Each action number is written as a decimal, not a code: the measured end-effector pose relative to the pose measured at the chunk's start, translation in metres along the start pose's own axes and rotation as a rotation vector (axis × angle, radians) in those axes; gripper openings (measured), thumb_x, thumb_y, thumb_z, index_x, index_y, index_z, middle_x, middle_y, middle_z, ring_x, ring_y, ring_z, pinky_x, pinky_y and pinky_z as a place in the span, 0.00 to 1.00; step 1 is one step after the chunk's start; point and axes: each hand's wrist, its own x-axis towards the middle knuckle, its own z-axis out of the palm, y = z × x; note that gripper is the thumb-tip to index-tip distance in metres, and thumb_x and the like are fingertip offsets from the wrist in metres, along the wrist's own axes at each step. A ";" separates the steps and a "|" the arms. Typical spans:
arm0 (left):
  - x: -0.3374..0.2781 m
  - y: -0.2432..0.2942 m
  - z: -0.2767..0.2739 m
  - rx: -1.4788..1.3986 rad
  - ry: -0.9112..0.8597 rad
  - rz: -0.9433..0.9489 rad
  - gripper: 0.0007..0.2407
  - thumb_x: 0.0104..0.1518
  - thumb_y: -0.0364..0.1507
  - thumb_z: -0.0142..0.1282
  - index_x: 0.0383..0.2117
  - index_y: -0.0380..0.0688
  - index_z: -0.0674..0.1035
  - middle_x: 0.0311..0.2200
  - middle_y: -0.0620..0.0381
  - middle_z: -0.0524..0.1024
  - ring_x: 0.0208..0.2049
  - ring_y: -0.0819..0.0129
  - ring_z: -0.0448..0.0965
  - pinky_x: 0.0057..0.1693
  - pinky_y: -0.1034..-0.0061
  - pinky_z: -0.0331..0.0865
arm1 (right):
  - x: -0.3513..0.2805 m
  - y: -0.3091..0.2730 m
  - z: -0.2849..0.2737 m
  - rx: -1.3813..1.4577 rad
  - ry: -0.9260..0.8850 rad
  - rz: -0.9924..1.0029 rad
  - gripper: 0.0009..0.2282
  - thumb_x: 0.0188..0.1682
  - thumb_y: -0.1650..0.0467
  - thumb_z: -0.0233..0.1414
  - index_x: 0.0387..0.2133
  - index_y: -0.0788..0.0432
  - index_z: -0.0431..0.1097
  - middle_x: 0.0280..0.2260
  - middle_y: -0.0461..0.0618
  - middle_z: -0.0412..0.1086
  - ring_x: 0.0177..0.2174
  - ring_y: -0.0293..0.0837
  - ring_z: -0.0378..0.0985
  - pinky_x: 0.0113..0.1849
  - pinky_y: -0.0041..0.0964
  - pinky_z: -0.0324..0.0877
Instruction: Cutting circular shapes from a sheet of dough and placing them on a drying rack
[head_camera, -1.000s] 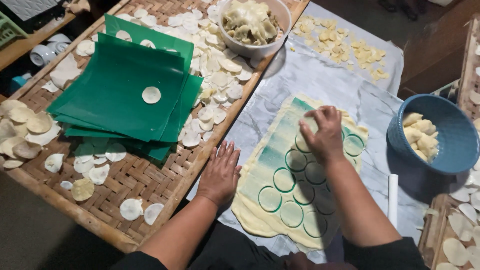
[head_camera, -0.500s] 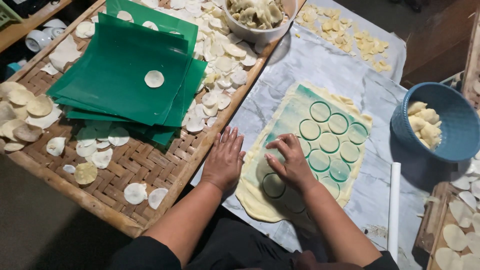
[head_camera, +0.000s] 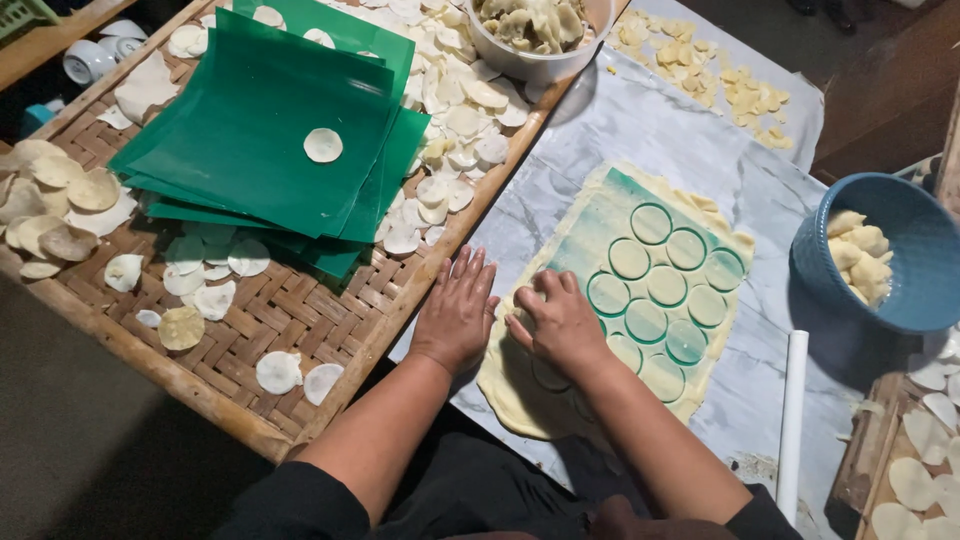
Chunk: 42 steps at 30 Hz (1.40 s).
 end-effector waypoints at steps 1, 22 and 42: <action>0.000 0.000 0.000 0.001 0.004 0.002 0.22 0.69 0.41 0.37 0.62 0.41 0.70 0.66 0.42 0.65 0.72 0.50 0.56 0.73 0.54 0.47 | 0.002 0.000 0.000 -0.003 0.003 -0.001 0.12 0.45 0.57 0.57 0.32 0.47 0.67 0.35 0.51 0.62 0.35 0.57 0.70 0.35 0.49 0.73; 0.001 -0.002 0.004 -0.006 -0.024 -0.001 0.22 0.68 0.42 0.37 0.62 0.42 0.70 0.66 0.42 0.64 0.72 0.50 0.55 0.74 0.54 0.45 | 0.014 0.046 -0.019 0.307 -0.052 0.131 0.10 0.48 0.57 0.54 0.32 0.48 0.72 0.34 0.52 0.67 0.35 0.59 0.73 0.41 0.47 0.71; 0.000 0.001 0.000 -0.001 0.002 0.005 0.21 0.69 0.41 0.37 0.62 0.41 0.70 0.66 0.41 0.65 0.72 0.49 0.56 0.74 0.52 0.45 | 0.016 0.064 0.004 -0.084 0.028 0.026 0.11 0.46 0.56 0.57 0.31 0.47 0.68 0.35 0.50 0.64 0.35 0.55 0.70 0.40 0.46 0.70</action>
